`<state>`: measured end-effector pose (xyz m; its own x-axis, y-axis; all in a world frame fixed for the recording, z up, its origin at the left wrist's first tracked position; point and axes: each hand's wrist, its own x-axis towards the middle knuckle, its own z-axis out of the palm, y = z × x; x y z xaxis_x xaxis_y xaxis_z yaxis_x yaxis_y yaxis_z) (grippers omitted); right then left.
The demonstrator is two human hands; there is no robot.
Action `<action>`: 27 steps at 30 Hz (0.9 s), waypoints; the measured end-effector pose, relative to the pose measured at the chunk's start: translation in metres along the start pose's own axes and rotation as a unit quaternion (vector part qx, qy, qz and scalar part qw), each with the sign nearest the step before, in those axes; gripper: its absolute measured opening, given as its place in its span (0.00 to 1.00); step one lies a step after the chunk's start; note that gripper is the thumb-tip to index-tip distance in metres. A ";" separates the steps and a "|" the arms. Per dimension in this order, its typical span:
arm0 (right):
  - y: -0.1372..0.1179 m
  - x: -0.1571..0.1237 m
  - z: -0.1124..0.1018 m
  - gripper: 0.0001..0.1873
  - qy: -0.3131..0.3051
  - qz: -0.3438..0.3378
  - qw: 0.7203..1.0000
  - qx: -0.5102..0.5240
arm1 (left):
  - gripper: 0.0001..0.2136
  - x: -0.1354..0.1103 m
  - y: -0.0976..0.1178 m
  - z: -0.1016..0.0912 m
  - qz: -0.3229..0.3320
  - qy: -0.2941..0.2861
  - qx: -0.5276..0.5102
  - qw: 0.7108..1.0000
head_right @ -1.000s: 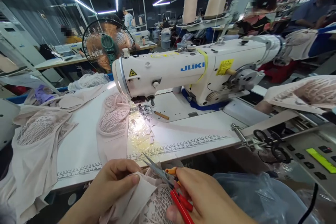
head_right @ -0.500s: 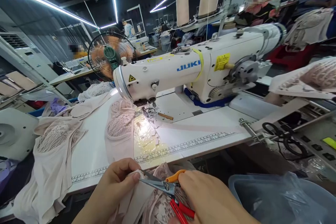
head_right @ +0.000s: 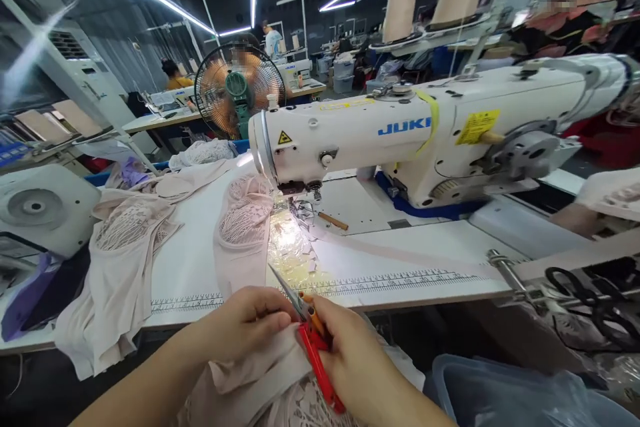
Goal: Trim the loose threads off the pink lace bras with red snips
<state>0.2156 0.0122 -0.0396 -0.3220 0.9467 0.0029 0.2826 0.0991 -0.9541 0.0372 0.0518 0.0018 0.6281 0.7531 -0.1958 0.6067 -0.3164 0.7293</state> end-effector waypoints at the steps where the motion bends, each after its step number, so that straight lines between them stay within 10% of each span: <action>1: 0.003 0.001 0.000 0.06 -0.004 -0.006 1.000 -0.027 | 0.13 0.001 -0.004 -0.005 0.014 -0.004 0.107 0.994; 4: 0.012 0.003 -0.001 0.06 -0.015 -0.028 0.994 -0.100 | 0.14 -0.002 -0.023 -0.019 -0.009 0.022 0.303 0.953; 13: 0.021 0.027 0.012 0.12 -0.005 -0.113 0.961 -0.254 | 0.13 -0.048 -0.072 -0.065 -0.208 0.136 0.394 0.885; 21: 0.021 0.046 0.023 0.10 0.021 -0.149 0.934 -0.324 | 0.07 -0.063 -0.070 0.001 0.051 0.269 0.262 0.925; 27: 0.022 0.044 0.021 0.10 0.024 -0.136 0.917 -0.374 | 0.12 -0.057 -0.078 0.011 -0.038 0.257 0.244 0.934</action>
<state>0.1883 0.0500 -0.0663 -0.4370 0.8664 0.2415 0.7441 0.4991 -0.4441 -0.0405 0.0268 -0.0509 0.3328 0.9221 0.1971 0.8690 -0.3811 0.3156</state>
